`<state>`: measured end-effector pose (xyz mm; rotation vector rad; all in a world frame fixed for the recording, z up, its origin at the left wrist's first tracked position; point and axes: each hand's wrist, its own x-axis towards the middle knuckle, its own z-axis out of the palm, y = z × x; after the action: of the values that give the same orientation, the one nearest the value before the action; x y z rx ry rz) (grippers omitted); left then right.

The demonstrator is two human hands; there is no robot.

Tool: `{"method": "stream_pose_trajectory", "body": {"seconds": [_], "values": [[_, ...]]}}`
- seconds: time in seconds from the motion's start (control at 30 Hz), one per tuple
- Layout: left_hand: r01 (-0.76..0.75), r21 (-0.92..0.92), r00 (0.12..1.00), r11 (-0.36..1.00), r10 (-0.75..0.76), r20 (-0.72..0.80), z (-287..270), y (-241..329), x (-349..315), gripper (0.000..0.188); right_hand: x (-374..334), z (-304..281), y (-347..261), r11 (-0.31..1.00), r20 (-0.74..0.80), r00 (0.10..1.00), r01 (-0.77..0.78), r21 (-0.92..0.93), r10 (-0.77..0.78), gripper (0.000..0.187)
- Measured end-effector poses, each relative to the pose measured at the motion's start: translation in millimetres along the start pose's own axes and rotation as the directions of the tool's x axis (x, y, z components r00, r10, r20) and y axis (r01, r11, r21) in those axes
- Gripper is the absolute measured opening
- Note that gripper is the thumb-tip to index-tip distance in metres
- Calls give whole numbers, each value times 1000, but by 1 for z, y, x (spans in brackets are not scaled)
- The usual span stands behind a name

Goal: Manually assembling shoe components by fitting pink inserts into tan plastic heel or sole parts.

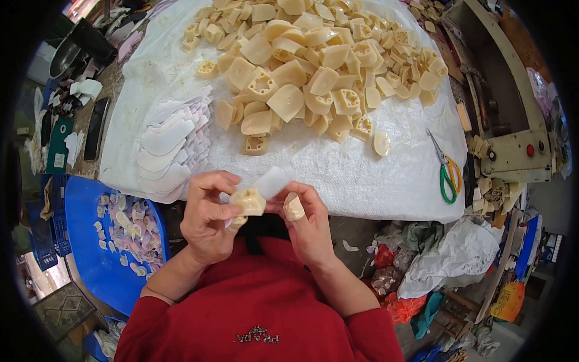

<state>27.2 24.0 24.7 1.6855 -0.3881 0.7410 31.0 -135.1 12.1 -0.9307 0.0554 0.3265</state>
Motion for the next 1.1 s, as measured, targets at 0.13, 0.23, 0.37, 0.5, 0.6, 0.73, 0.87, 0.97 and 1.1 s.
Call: {"method": "stream_pose_trajectory", "body": {"seconds": [0.13,0.23,0.37,0.5,0.6,0.73,0.87,0.97,1.1], "values": [[70,-139,985,988,-47,166,0,-4,-12,21,2,-3,-8,999,6,999,-33,-34,34,27],[-67,44,975,997,56,217,1,-6,-12,22,-5,-5,-6,993,-21,1000,7,-115,-10,25],[-188,262,953,947,111,282,6,-4,-10,18,-8,-5,-5,992,68,997,48,-120,-40,25],[-236,423,943,875,100,319,13,0,-5,15,-7,-2,-7,923,100,991,119,-366,-88,25],[-190,462,931,866,10,365,14,6,0,15,-4,0,-16,809,127,991,115,-577,-50,28],[35,272,945,962,-121,304,8,-7,-7,13,7,-6,-35,759,220,971,74,-647,93,32],[516,-205,849,831,-465,251,3,-9,-12,15,22,-23,-42,884,194,966,-63,-463,171,29],[484,-347,866,803,-384,320,6,-9,-13,18,29,-28,-37,891,210,920,-231,-391,331,38],[153,-51,898,987,-117,425,1,-9,-7,21,35,-20,-38,883,259,875,-306,-356,408,52]]}}
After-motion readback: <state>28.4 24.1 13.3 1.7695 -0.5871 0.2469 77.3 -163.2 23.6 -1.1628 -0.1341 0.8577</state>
